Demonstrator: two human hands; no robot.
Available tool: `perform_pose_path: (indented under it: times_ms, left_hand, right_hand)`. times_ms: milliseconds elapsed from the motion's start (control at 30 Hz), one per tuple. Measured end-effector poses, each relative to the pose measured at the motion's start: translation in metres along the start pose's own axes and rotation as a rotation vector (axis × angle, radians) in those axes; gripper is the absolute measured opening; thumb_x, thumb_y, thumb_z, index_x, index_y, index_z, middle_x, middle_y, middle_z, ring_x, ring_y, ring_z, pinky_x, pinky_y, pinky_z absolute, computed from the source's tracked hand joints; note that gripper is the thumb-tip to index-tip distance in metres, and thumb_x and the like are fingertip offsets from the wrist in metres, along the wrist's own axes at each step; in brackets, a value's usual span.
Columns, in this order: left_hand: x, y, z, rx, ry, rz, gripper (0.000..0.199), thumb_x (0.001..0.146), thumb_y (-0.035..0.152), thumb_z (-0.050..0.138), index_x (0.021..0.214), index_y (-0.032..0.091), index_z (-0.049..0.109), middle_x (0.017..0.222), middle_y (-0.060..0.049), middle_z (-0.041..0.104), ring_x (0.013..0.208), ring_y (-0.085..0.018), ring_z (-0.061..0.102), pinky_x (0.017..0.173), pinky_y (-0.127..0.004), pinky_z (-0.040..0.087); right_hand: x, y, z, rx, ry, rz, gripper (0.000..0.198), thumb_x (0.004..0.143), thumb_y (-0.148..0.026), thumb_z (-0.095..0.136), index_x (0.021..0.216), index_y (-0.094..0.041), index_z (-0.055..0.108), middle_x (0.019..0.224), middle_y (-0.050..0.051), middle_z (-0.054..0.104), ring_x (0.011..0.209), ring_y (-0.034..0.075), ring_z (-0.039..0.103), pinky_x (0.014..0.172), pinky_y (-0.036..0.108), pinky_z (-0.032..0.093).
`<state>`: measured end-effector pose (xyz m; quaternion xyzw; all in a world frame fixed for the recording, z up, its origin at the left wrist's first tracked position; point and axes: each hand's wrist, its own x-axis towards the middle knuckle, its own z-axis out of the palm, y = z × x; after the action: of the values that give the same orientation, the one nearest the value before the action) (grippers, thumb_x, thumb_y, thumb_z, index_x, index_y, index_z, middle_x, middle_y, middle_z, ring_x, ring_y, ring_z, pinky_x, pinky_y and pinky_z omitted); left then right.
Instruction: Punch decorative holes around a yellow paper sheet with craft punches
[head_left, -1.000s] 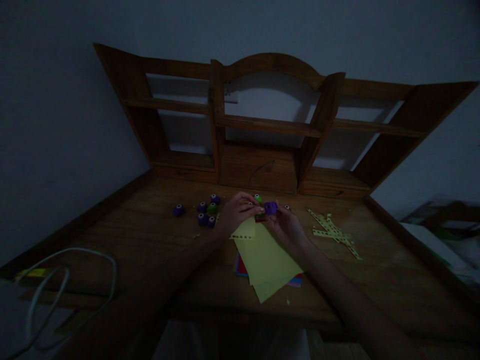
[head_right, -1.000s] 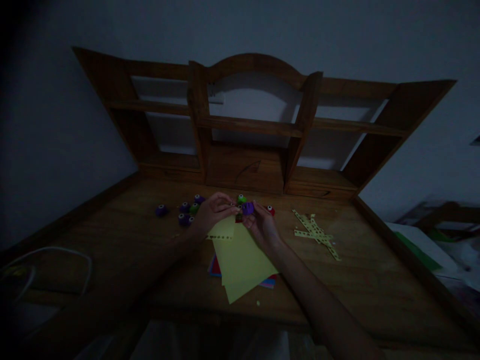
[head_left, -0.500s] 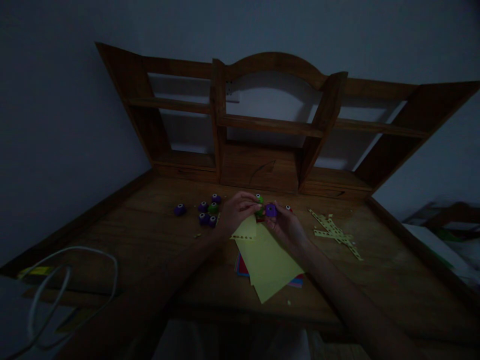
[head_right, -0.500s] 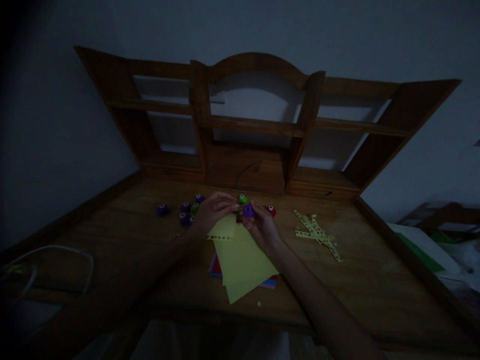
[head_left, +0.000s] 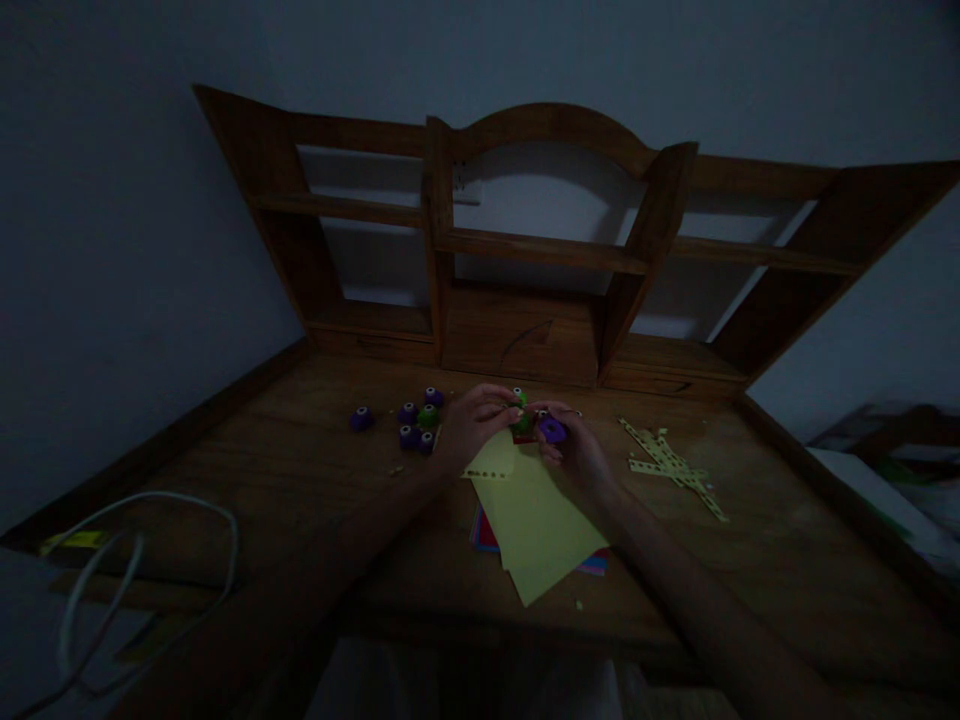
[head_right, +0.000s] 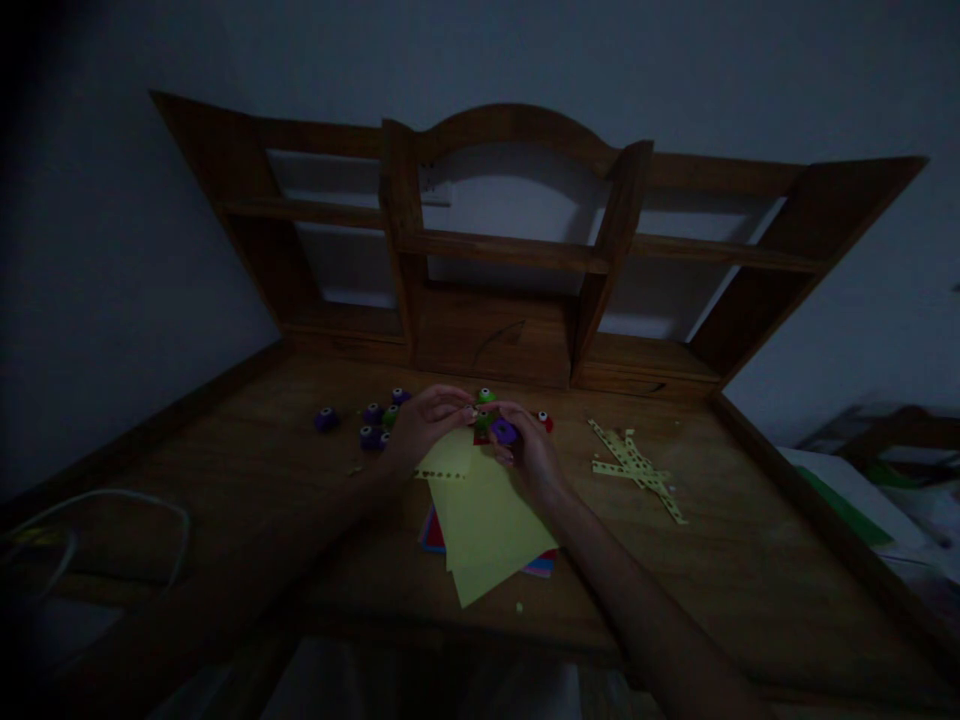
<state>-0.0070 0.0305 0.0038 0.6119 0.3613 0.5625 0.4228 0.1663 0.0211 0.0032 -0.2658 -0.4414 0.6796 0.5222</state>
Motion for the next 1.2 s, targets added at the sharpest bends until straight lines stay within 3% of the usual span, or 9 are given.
perform_pose_path:
  times_ms: [533, 1200]
  left_hand:
    - [-0.0003, -0.0033, -0.0017, 0.055, 0.027, 0.006, 0.027, 0.074, 0.035, 0.07, 0.094, 0.019, 0.063, 0.092, -0.005, 0.07, 0.082, -0.018, 0.068, 0.077, -0.03, 0.053]
    - [0.0016, -0.0046, -0.0028, -0.046, 0.042, 0.009, 0.023, 0.076, 0.031, 0.069, 0.093, 0.017, 0.062, 0.092, -0.006, 0.069, 0.087, -0.019, 0.067, 0.079, -0.03, 0.052]
  right_hand:
    - [-0.0015, 0.0031, -0.0023, -0.042, 0.023, 0.017, 0.021, 0.083, -0.033, 0.053, 0.093, -0.017, 0.064, 0.06, -0.001, 0.054, 0.041, 0.007, 0.032, 0.036, 0.019, 0.022]
    - [0.0006, 0.0067, -0.0058, -0.093, 0.131, 0.065, 0.022, 0.079, -0.035, 0.054, 0.083, -0.016, 0.064, 0.057, -0.002, 0.05, 0.039, 0.006, 0.031, 0.035, 0.021, 0.018]
